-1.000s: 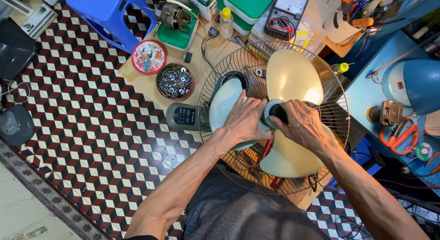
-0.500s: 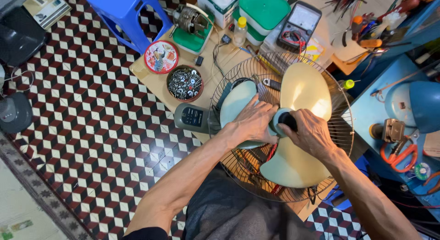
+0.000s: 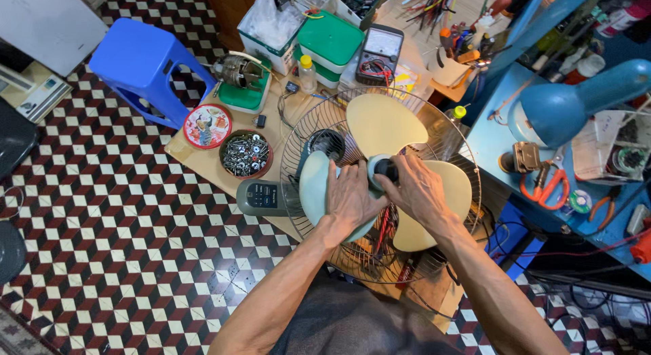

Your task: The person assembles a table fan by attaching the motor housing, mounting the fan blade, and securing it with a nut. They then plug in the fan and test it with a multimeter.

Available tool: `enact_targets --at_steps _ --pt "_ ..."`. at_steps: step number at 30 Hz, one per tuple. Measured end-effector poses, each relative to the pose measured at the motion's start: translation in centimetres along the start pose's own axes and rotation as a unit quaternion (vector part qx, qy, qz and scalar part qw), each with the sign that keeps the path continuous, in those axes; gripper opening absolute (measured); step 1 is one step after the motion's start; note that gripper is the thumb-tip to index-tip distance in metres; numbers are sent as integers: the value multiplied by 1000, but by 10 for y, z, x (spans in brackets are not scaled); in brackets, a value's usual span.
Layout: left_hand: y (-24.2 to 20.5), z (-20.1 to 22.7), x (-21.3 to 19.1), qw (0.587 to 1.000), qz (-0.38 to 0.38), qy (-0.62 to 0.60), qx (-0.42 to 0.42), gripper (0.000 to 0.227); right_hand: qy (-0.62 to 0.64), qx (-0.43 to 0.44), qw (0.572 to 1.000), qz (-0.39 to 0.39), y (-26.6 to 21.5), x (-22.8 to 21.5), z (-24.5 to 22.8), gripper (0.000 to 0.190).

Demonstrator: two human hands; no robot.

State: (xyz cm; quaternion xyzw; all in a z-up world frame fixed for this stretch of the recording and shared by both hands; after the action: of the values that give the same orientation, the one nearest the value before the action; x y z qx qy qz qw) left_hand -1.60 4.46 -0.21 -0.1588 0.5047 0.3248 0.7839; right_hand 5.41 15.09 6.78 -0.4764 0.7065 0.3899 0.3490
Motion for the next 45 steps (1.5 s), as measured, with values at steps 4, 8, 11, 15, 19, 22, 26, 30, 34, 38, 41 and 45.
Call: enact_targets --at_steps 4,8,11,15,19,22,26,30,34,38,41,45 --pt "0 0 -7 999 24 -35 19 105 7 48 999 -13 0 13 6 44" --pt "3 -1 -6 999 -11 -22 34 99 -11 18 1000 -18 -3 17 13 43" --pt "5 -6 2 998 -54 -14 22 93 -11 13 999 -34 0 21 18 42" --pt "11 -5 4 998 -52 -6 42 107 -14 19 999 -38 3 16 12 42" --pt "3 -7 -10 997 -31 -15 65 113 0 26 999 -20 5 1 -5 48" --pt "-17 -20 -53 978 182 -14 106 94 80 197 977 -17 -12 -13 12 68" --pt "-13 -115 -81 975 210 -50 -55 46 187 287 908 241 -85 -63 33 58" --pt "34 -213 -36 952 44 -233 -194 59 177 378 819 394 -190 -65 43 51" --pt "48 -271 6 977 -9 -144 -154 63 290 464 685 482 -269 -8 24 51" --pt "5 -311 49 953 -202 -143 -173 68 414 488 586 497 -275 58 -21 53" --pt "-18 -322 53 962 -206 -127 -123 74 522 466 506 504 -254 94 -51 51" --pt "-32 -329 54 960 -213 -154 -96 80 539 436 510 509 -228 121 -69 42"
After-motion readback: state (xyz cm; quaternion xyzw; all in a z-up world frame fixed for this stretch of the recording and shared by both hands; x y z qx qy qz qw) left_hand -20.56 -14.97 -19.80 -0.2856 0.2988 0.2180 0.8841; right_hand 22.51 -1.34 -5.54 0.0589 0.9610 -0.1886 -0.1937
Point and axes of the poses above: each hand's wrist, its own y-axis towards the middle knuckle, its own x-axis out of the palm, z = x × y, the point moved 6 cm from there along y, towards the middle knuckle, and after that the axes turned 8 degrees about y, right-handed, at the moved point
